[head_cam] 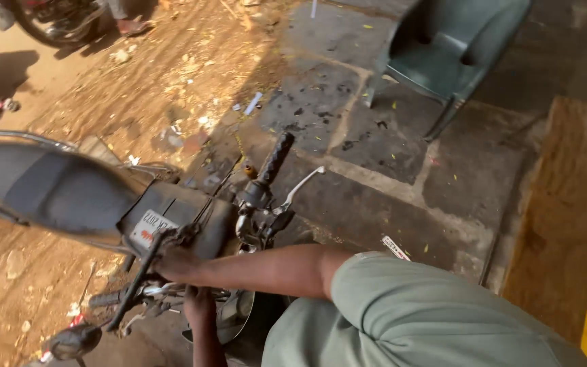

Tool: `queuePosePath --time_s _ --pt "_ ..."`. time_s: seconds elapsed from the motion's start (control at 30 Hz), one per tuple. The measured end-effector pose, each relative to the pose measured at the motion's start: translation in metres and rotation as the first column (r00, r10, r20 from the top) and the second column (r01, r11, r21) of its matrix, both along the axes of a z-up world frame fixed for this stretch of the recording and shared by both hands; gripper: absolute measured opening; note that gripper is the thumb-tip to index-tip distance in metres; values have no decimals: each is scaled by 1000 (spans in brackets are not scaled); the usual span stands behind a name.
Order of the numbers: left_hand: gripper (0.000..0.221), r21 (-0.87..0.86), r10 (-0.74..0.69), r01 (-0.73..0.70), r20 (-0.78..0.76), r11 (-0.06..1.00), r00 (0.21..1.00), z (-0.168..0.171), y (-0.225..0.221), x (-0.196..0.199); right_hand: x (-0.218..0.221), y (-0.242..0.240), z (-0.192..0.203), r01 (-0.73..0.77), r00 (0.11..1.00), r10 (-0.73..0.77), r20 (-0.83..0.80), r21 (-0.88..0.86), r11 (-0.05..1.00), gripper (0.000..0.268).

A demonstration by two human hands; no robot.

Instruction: The recorder is repairing the front headlight and handle area of a motorcycle using a T-handle wrench.

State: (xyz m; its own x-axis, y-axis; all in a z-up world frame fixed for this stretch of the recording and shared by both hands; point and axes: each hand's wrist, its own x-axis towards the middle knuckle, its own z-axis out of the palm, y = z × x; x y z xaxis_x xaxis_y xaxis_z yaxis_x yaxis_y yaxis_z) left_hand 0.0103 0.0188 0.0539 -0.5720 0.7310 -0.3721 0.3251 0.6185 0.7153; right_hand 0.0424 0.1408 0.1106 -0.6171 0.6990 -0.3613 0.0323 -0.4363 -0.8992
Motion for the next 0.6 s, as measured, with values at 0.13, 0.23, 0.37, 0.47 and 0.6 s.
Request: queuePosePath --time_s 0.13,0.23,0.37,0.47,0.6 --pt "44 27 103 -105 65 994 993 -26 -5 -24 1 -24 15 -6 999 18 -32 356 934 33" --pt "44 -25 77 -78 -21 997 997 -56 -9 -38 16 -36 35 49 996 -8 -86 483 874 43" --pt "48 -77 -18 4 -179 997 984 -57 -13 -36 13 -28 25 26 999 2 -45 620 784 42" --pt "52 -41 59 -66 -137 997 989 -11 -8 -13 -1 -16 4 -206 955 269 -127 369 906 38" --pt "54 -13 11 -13 -144 1000 990 -6 -7 -10 -32 -16 -58 -229 920 227 -320 32 973 39"
